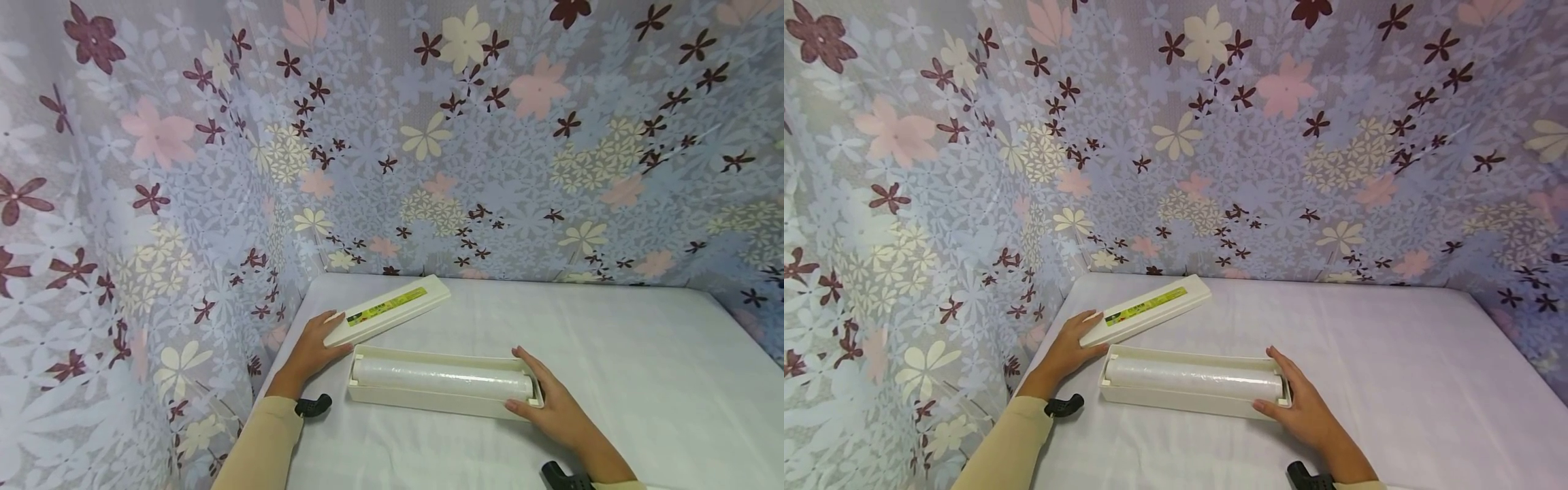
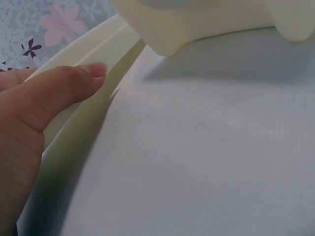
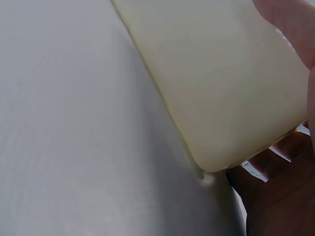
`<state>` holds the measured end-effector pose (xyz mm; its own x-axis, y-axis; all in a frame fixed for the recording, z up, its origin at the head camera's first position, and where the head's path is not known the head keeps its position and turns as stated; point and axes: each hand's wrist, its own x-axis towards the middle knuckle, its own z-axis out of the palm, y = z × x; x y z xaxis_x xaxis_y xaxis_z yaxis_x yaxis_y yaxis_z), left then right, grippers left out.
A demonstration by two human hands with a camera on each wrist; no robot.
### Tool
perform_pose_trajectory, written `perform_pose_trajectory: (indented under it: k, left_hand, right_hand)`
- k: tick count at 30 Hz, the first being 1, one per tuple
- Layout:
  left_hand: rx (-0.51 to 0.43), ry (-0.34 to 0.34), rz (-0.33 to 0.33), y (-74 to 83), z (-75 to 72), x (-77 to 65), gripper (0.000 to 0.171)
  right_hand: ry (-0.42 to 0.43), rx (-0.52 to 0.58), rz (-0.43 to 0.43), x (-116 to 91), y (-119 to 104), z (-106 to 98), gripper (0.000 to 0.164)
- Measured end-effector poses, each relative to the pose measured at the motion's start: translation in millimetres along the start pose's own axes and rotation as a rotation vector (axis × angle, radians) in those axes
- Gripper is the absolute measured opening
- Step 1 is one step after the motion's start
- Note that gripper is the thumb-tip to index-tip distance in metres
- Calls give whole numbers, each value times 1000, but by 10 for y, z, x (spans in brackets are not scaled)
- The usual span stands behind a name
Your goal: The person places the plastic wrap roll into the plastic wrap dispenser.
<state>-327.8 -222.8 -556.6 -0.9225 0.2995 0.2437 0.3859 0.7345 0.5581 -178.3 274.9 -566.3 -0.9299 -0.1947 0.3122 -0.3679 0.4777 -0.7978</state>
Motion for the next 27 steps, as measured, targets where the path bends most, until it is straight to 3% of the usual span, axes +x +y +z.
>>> perform_pose_trajectory:
  k: [7,22,27]
  left_hand:
    - [-37,66,27,-16,13,-20,80]
    - [-55,96,69,-15,-42,-32,77]
    - [-69,134,89,-15,-72,-44,74]
  right_hand:
    - [4,1,-18,8,19,3,99]
    - [14,-1,-19,8,6,6,99]
    - [11,0,-22,9,0,2,99]
